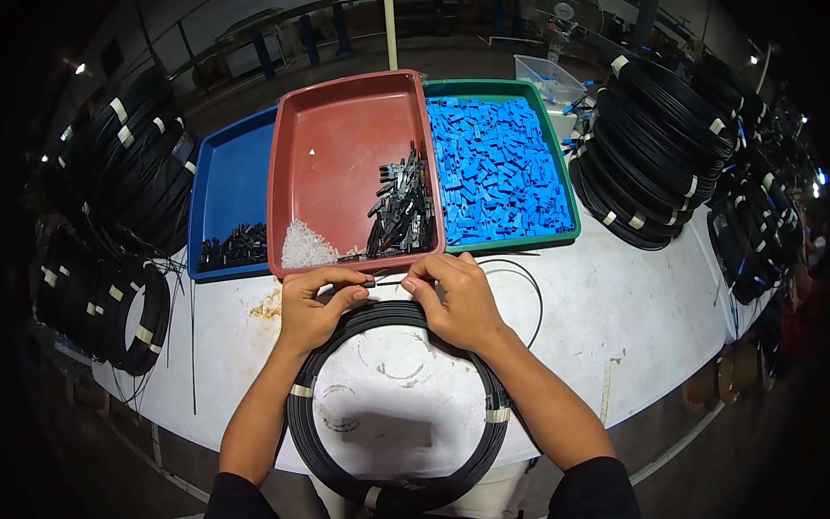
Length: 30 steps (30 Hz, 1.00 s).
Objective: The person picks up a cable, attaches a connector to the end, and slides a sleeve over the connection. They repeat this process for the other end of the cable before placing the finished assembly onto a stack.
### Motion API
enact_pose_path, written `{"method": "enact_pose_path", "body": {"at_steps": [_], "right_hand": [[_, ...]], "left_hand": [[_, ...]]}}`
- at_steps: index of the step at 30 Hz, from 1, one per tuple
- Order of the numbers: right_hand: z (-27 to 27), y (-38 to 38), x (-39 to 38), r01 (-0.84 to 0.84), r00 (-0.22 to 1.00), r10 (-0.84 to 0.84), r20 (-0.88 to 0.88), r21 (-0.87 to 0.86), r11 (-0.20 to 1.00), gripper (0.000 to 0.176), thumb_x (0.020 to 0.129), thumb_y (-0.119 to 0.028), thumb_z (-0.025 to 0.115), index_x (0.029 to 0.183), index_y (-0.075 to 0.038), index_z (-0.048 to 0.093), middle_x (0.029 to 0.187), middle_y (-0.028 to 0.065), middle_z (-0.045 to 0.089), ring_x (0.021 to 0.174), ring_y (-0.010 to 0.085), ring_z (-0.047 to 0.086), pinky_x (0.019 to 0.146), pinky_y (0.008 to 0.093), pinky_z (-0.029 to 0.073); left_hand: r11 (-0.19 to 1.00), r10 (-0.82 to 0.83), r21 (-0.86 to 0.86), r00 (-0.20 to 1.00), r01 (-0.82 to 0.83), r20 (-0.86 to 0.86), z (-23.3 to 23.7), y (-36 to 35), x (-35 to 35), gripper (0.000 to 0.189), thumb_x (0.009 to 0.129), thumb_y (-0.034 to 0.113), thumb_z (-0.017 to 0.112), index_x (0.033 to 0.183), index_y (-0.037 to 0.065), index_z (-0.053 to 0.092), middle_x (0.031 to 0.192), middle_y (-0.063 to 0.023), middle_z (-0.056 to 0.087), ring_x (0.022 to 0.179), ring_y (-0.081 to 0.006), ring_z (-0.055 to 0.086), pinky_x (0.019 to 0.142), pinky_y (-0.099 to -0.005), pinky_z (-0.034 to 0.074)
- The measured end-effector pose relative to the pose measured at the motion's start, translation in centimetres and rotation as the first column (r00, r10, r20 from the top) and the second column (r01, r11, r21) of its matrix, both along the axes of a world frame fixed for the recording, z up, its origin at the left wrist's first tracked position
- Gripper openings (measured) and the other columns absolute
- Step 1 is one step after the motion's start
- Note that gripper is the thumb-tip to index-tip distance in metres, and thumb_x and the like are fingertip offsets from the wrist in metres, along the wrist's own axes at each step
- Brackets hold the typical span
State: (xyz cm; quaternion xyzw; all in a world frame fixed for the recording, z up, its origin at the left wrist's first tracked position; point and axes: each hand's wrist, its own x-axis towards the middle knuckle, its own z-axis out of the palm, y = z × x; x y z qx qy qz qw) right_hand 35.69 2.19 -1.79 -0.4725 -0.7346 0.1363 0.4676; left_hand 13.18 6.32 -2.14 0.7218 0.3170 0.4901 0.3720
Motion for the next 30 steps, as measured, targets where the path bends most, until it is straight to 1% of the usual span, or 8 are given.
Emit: {"method": "enact_pose_path", "body": {"at_steps": [10,13,16,18,21,22,24,30], "right_hand": [[0.29,-0.31,-0.27,0.008,0.988,-0.038,0.15,0.196,0.981,0.007,0.089,-0.009,0.072,0.084,-0.005,0.068,0.077,0.0069,0.07,0.069,0.0231,0.061,0.07,0.0355,0.036],[0.09,-0.26,-0.21,0.022,0.99,-0.045,0.136,0.169,0.985,0.007,0.088,-0.009,0.072,0.084,-0.005,0.069,0.077,0.0068,0.069,0.069,0.0234,0.061,0.069,0.0358,0.037],[-0.15,-0.19,-0.24,0.044,0.993,-0.061,0.104,0.16,0.986,0.008,0.088,-0.009,0.073,0.084,-0.005,0.069,0.076,0.0066,0.069,0.066,0.0235,0.06,0.067,0.0362,0.037],[-0.22,-0.15,-0.11,0.034,0.993,-0.052,0.108,0.163,0.986,0.008,0.088,-0.01,0.073,0.084,-0.005,0.068,0.076,0.0069,0.069,0.067,0.0245,0.061,0.066,0.0368,0.037],[0.09,-0.25,-0.15,-0.016,0.99,-0.008,0.143,0.166,0.986,0.009,0.088,-0.011,0.074,0.084,-0.006,0.068,0.075,0.0073,0.068,0.067,0.0249,0.061,0.066,0.0362,0.037],[0.23,-0.3,-0.2,-0.056,0.984,0.027,0.174,0.165,0.985,0.009,0.088,-0.011,0.075,0.084,-0.005,0.069,0.075,0.0074,0.068,0.066,0.0243,0.061,0.066,0.035,0.037],[0.27,-0.36,-0.27,-0.041,0.986,0.014,0.165,0.164,0.986,0.009,0.087,-0.011,0.075,0.085,-0.005,0.069,0.074,0.0074,0.068,0.066,0.0246,0.061,0.066,0.0352,0.038],[0.02,-0.32,-0.34,-0.023,0.99,-0.002,0.141,0.173,0.985,0.009,0.088,-0.013,0.074,0.085,-0.006,0.067,0.076,0.0074,0.068,0.066,0.0267,0.061,0.063,0.0379,0.039]], "left_hand": [[1.0,0.01,-0.02,0.999,-0.011,-0.043,-0.1,0.17,-0.16,0.014,0.084,0.0,0.079,0.098,0.0,0.079,0.089,-0.0107,0.079,0.077,-0.0131,0.073,0.07,-0.0256,0.056],[1.0,-0.021,-0.001,0.997,0.02,-0.069,-0.06,0.14,-0.26,0.014,0.082,-0.002,0.08,0.096,-0.002,0.078,0.094,-0.0126,0.079,0.084,-0.0171,0.074,0.08,-0.0288,0.058],[0.999,-0.032,0.027,0.997,0.034,-0.067,-0.04,0.08,-0.24,0.013,0.082,-0.001,0.08,0.094,-0.001,0.079,0.094,-0.013,0.079,0.083,-0.0179,0.075,0.079,-0.0287,0.058],[0.996,-0.009,0.086,0.997,0.016,-0.079,-0.14,0.15,-0.24,0.014,0.081,0.003,0.082,0.095,0.002,0.081,0.086,-0.0093,0.079,0.069,-0.0111,0.069,0.064,-0.026,0.053],[0.996,-0.016,0.087,0.994,0.025,-0.105,-0.43,0.31,-0.28,0.016,0.079,0.007,0.085,0.094,0.005,0.081,0.084,-0.0082,0.079,0.064,-0.0116,0.066,0.061,-0.0267,0.051],[0.996,-0.016,0.088,0.994,0.026,-0.106,-0.35,0.35,-0.26,0.016,0.079,0.007,0.085,0.094,0.005,0.081,0.084,-0.0082,0.079,0.064,-0.0116,0.066,0.061,-0.0267,0.051],[0.968,-0.037,0.24,0.988,0.073,-0.149,-0.12,0.41,-0.16,0.017,0.078,0.009,0.086,0.094,0.006,0.082,0.083,-0.0076,0.079,0.063,-0.014,0.065,0.06,-0.0275,0.05],[0.97,-0.111,0.195,0.977,0.146,-0.181,0.37,-0.03,0.18,0.025,0.079,0.009,0.086,0.103,0.006,0.081,0.093,-0.0099,0.079,0.071,-0.0177,0.071,0.067,-0.0288,0.053]]}}
